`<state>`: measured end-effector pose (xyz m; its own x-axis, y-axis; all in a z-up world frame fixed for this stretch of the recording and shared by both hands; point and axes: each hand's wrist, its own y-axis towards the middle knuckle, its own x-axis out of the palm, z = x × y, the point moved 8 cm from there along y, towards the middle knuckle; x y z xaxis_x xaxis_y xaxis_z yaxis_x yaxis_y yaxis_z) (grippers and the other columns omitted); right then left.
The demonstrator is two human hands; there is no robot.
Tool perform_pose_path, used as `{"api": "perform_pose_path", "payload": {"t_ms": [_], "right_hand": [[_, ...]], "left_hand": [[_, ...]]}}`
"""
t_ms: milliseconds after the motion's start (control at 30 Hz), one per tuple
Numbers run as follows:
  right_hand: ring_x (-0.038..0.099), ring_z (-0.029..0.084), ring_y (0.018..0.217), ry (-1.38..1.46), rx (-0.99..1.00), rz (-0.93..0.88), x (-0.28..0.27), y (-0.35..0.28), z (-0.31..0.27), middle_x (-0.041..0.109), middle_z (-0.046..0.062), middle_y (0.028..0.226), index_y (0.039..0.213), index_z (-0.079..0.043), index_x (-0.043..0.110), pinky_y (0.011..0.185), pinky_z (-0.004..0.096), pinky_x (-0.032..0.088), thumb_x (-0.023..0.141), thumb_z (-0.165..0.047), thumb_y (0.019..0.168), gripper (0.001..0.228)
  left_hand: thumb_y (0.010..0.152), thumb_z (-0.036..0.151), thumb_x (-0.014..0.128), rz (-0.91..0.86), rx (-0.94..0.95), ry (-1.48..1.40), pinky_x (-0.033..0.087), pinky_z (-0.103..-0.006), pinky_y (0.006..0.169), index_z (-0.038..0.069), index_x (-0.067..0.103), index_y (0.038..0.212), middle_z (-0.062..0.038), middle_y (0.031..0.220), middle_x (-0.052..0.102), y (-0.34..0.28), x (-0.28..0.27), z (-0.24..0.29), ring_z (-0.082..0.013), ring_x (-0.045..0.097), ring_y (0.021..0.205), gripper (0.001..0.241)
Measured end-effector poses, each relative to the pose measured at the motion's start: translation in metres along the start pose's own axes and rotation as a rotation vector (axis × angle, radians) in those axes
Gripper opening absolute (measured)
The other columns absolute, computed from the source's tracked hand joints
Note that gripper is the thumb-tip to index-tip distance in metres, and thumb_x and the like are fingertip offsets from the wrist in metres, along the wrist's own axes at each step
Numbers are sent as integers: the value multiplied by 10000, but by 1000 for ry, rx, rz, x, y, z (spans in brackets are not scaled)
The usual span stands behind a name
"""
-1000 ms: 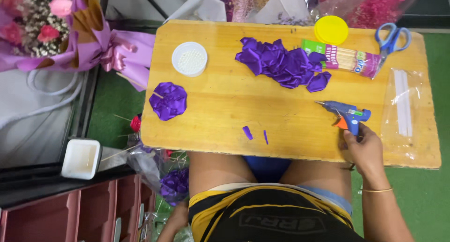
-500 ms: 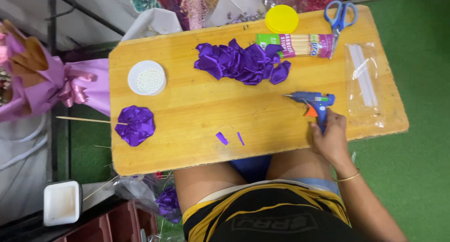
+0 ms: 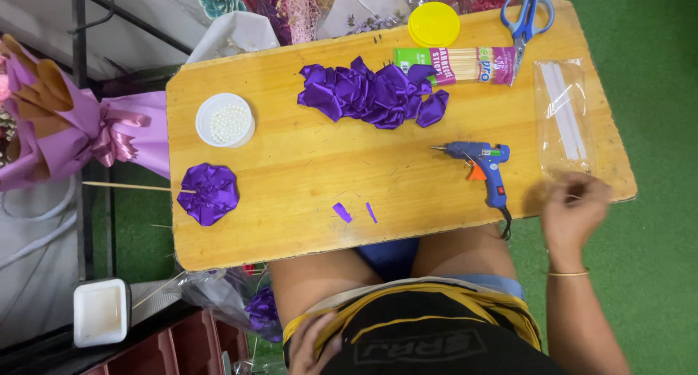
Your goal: The person assembles a purple fabric flower by applying hot glue to small fabric pieces and attaching them to a wooden stick. They then add a decorative pearl to the center of the flower.
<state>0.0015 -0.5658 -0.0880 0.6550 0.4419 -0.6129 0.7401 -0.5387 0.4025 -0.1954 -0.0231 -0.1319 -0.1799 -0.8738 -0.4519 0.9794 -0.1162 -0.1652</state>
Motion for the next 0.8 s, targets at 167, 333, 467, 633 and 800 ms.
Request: {"api": "perform_pose_path", "payload": {"t_ms": [167,333,467,633,800], "right_hand": [[612,328,902,-120,10,137,-36,1,54,611,182,1041,1056,25,614,855,421,505,575,55,936,129],[694,179,862,-156,264,-121,-24,7,62,762,117,1000,1208,-10,777,760,339,545,684,-205,1023,284],[691,135,809,-168,228,-113,-20,23,50,760,58,949,1252,-28,781,755,311,570,825,-176,1048,256],[350,446,1151,-396,9,-273,-11,32,20,378,197,1243,1425,-54,728,1010,566,352,684,-330,993,514],[417,442,1206,-416,-122,-251,-8,25,14,496,239,1263,1350,-73,779,1012,583,393,746,-347,1052,407]], "left_hand": [[947,270,680,-248,-372,-159,596,-211,632,194,767,1106,54,914,821,108,21,88,-41,752,644,197],[962,183,703,-403,-152,-161,365,-270,586,218,713,1086,91,556,454,159,91,124,-56,407,555,129],[924,228,684,-490,222,-35,454,-356,1025,95,668,1256,-119,1178,581,180,124,183,-276,581,1157,358],[1016,385,492,-613,401,250,418,-515,1028,137,513,1479,-187,1391,541,211,174,233,-378,510,1256,525],[933,536,584,-271,486,530,493,-537,833,253,522,1360,-298,1240,474,258,228,244,-467,551,1072,516]]}}
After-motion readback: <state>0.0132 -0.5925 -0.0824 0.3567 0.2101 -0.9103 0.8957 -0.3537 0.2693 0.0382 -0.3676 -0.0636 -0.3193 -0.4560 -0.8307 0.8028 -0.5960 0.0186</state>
